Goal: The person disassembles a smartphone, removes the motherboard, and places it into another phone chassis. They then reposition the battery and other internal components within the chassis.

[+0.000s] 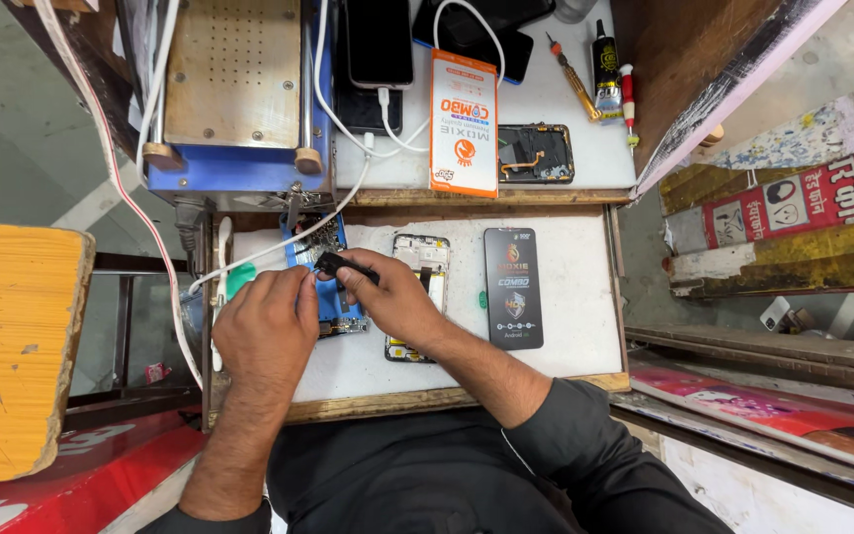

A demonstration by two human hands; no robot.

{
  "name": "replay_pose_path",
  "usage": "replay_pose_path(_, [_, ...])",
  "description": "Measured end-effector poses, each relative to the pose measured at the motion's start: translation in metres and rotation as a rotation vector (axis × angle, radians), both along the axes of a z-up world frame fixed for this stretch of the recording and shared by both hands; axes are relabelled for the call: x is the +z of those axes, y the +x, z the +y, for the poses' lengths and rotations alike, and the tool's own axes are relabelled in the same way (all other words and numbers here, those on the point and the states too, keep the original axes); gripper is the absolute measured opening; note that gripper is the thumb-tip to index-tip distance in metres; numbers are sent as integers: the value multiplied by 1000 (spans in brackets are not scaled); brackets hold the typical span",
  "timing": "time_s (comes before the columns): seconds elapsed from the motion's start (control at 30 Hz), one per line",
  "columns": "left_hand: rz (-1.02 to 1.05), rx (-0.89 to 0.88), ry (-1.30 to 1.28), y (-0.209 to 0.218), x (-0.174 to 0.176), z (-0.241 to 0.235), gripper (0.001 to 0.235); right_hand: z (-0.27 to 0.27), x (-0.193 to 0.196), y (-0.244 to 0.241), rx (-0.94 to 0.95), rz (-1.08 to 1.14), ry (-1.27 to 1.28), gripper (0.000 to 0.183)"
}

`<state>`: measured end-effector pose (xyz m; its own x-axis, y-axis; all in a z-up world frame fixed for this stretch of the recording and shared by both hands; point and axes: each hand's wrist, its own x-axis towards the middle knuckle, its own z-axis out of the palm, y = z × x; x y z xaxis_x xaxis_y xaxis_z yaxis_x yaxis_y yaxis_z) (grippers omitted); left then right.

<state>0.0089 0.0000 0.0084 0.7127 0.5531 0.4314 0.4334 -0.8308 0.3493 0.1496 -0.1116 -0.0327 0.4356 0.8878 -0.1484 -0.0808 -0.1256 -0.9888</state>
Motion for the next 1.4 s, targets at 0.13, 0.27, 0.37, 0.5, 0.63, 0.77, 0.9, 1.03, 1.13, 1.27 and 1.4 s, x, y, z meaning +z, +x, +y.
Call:
replay_pose_path(0.13, [33, -7, 42, 2, -5, 0, 16, 1, -4, -1, -22, -6, -37, 30])
replay_pose_path(0.27, [65, -58, 32, 0, -6, 1, 16, -2, -9, 1, -36, -59, -93, 31])
replay_pose_path(0.37, [90, -89, 22, -3, -1, 4, 15, 0, -7, 1, -39, -93, -93, 30])
replay_pose_path(0.5, [85, -66, 15, -12, 5, 5, 13, -1, 3, 0, -34, -210, -54, 27])
replay_pose_path(0.63, [-14, 28, -192, -31, 8, 5, 10, -7, 22, -5, 1, -512, 46, 32])
replay_pose_path(0.77, [-78, 99, -277, -52, 1, 2, 12, -6, 33, -11, 73, -816, 26, 53])
replay_pose_path(0.9, [-84, 139, -312, -57, -9, 0, 13, 17, 35, -8, 162, -958, -17, 59])
replay_pose_path(1.03, [-75, 175, -356, -54, -8, -2, 13, 36, 40, -2, 146, -1110, 110, 55])
replay_pose_path(1.13, [-61, 193, -389, -50, -4, -7, 15, 31, 54, 4, 152, -1129, 122, 47])
replay_pose_path(1.27, [-24, 105, -470, -47, -8, -27, 16, -33, 77, 29, 121, -881, 160, 44])
replay_pose_path(1.4, [51, -58, -511, -37, -12, -52, 16, -111, 95, 31, -92, -688, 36, 28])
